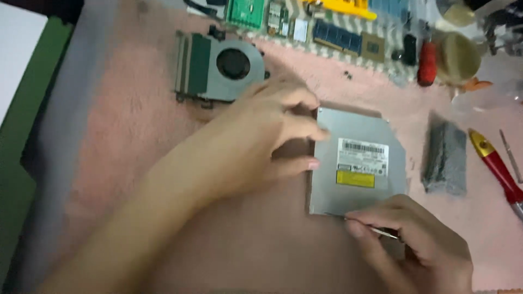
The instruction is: The person uses a screwdriver to remove screws from a silver electronic device, likely a hard drive or optical drive. They then use a brush to clean the device and a small metal bracket, followed by reattaching screws to the bracket using the screwdriver.
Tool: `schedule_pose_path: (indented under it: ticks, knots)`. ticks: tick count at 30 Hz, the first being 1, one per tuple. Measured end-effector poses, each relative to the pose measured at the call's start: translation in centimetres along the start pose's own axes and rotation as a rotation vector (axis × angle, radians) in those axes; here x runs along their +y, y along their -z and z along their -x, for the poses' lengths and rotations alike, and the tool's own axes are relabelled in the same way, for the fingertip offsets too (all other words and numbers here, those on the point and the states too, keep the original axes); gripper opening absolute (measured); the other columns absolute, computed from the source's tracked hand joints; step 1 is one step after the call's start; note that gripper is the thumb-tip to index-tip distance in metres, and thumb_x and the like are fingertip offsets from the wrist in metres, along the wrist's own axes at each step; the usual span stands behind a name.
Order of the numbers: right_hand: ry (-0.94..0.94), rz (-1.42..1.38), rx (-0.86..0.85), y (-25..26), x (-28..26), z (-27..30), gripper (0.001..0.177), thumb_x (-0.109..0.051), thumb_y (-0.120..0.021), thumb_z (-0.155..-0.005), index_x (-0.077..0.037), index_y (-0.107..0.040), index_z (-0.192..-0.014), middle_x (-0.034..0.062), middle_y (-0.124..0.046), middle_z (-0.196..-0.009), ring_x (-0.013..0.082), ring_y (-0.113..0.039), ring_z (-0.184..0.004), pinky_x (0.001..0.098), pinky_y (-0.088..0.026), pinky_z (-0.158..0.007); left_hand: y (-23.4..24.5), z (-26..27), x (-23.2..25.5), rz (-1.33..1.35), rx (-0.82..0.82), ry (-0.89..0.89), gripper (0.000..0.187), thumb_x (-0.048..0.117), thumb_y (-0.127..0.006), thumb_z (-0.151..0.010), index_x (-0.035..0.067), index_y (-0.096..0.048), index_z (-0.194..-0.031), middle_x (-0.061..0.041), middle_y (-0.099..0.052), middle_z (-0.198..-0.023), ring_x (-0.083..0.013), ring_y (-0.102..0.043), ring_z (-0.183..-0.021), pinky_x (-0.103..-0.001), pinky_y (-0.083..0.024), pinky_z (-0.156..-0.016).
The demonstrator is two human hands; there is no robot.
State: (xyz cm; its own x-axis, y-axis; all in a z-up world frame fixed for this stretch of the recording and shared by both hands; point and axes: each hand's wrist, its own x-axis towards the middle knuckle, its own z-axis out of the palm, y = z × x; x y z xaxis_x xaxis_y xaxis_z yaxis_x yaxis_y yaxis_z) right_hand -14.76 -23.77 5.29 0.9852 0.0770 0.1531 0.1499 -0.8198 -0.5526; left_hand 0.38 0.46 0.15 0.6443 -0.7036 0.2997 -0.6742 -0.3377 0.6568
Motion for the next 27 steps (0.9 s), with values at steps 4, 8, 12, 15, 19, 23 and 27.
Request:
schedule_pose_path:
  ticks: [4,8,12,15,19,23,27]
  knots:
    - [0.017,-0.031,0.022,-1.0,-0.2,0.7,0.004,-0.007,-0.082,-0.096,-0.003,-0.084,-0.096,0.0077,-0.079,-0.085,0.0149,-0.072,-0.072,0.0248,-0.051,-0.068,0.1,0.3,0.1,0.02,-0.009,0.02,0.041,0.037,-0.093,-0.096,0.015,-0.088,-0.13,-0.013,-0.069,-0.145,-0.0322,-0.06,-0.137,-0.055,-0.041,-0.115]
    - [0.045,-0.021,-0.021,-1.2,0.4,0.8,0.004,-0.008,-0.082,-0.098,-0.006,-0.084,-0.101,0.0068,-0.082,-0.093,0.0139,-0.076,-0.079,0.0244,-0.055,-0.068,0.2,0.4,0.1,0.037,0.015,-0.016,0.047,0.042,-0.097,-0.092,0.013,-0.088,-0.128,-0.014,-0.069,-0.142,-0.0325,-0.06,-0.134,-0.052,-0.04,-0.117]
    - [0.043,0.016,-0.043,-1.2,0.4,0.6,0.004,-0.007,-0.083,-0.098,-0.005,-0.084,-0.102,0.008,-0.082,-0.094,0.0148,-0.076,-0.081,0.0254,-0.054,-0.067,0.3,0.5,0.0,0.024,0.011,-0.035,0.054,0.049,-0.101,-0.088,0.016,-0.088,-0.129,-0.017,-0.068,-0.145,-0.0361,-0.06,-0.139,-0.055,-0.037,-0.12]
    - [0.054,0.028,-0.042,-1.2,0.7,0.7,0.005,-0.01,-0.081,-0.1,-0.008,-0.084,-0.102,0.0056,-0.079,-0.09,0.0109,-0.059,-0.06,0.025,-0.038,-0.055,0.2,0.5,0.1,0.041,0.024,-0.022,0.048,0.043,-0.101,-0.088,0.016,-0.088,-0.125,-0.016,-0.069,-0.143,-0.035,-0.059,-0.139,-0.053,-0.038,-0.121]
    - [0.019,0.021,-0.059,-1.2,0.7,0.7,0.005,-0.01,-0.083,-0.098,-0.007,-0.085,-0.103,0.0059,-0.078,-0.09,0.011,-0.052,-0.056,0.0256,-0.035,-0.052,0.0,0.6,-0.2,0.053,0.037,-0.031,0.049,0.041,-0.103,-0.086,0.017,-0.088,-0.125,-0.014,-0.068,-0.141,-0.0334,-0.059,-0.139,-0.051,-0.036,-0.121]
    - [0.085,0.052,-0.076,-1.0,0.4,0.3,0.005,-0.005,-0.084,-0.099,-0.004,-0.083,-0.104,0.0094,-0.081,-0.097,0.0154,-0.075,-0.081,0.0271,-0.054,-0.073,0.1,0.6,-0.2,0.02,0.026,-0.051,0.052,0.045,-0.104,-0.088,0.015,-0.088,-0.127,-0.016,-0.068,-0.145,-0.0357,-0.058,-0.14,-0.053,-0.038,-0.12]
    - [0.077,0.073,-0.069,-1.1,0.9,0.6,0.005,-0.007,-0.083,-0.1,-0.003,-0.083,-0.104,0.0095,-0.083,-0.1,0.0162,-0.076,-0.085,0.0265,-0.057,-0.073,0.2,0.6,-0.1,0.021,0.046,-0.069,0.049,0.042,-0.104,-0.086,0.016,-0.089,-0.124,-0.017,-0.068,-0.141,-0.0373,-0.058,-0.137,-0.054,-0.041,-0.116]
